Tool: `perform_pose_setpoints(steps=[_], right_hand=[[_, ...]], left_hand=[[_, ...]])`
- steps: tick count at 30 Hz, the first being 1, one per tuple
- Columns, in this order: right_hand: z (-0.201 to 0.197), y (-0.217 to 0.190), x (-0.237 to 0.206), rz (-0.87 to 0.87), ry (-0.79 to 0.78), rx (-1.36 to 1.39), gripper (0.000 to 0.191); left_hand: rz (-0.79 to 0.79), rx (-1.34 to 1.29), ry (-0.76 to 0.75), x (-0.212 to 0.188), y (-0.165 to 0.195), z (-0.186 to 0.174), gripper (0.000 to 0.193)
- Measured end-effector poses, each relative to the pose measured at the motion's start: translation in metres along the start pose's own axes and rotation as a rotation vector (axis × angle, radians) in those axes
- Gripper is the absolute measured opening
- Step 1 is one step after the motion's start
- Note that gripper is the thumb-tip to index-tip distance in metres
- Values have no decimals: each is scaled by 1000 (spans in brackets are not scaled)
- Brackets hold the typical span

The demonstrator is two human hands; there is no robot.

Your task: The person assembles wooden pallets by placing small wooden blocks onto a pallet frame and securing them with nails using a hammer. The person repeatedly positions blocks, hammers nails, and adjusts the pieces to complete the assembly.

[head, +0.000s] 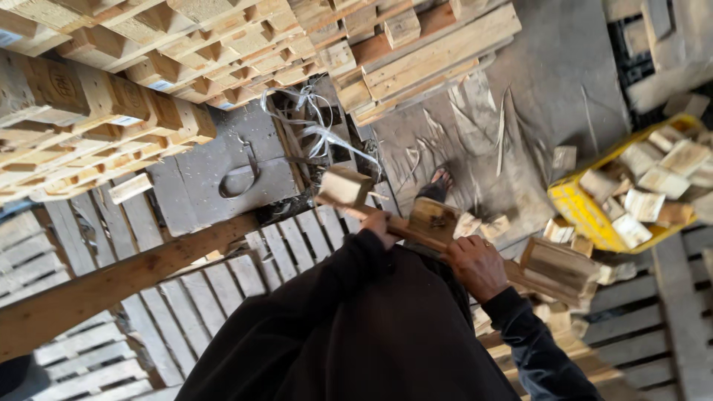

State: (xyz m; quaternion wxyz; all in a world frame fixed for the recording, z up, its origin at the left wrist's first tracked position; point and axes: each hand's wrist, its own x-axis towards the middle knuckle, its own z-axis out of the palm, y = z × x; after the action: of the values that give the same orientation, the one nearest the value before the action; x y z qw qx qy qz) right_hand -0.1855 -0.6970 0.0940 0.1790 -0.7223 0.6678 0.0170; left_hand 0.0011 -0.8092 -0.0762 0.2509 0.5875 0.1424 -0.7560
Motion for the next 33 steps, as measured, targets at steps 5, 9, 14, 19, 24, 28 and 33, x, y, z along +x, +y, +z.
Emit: perform_pose_setpoints(steps=[5,9,14,19,24,28,33], right_hand=[[-49,76,67,-113,382,192,21],[-82,126,119,-29,266,614,23],[-98,188,183,-42,29,533,24],[-94,240,212,68,-10,565,26],[-60,280,220,411,-35,616,28],[-25,295,240,467,-136,615,28],[-4,296,312,313,-258,618,30]], left_hand=[[509,366,-148,0,41,79,49],[415,-463,-650,20,122,202,43],[631,-569,-830,72,223,318,44],[647,-678,-710,117,289,375,54],[644,-755,-557,157,332,393,61],[653,-792,-524,187,354,405,64],[610,-629,-388,202,357,411,69]])
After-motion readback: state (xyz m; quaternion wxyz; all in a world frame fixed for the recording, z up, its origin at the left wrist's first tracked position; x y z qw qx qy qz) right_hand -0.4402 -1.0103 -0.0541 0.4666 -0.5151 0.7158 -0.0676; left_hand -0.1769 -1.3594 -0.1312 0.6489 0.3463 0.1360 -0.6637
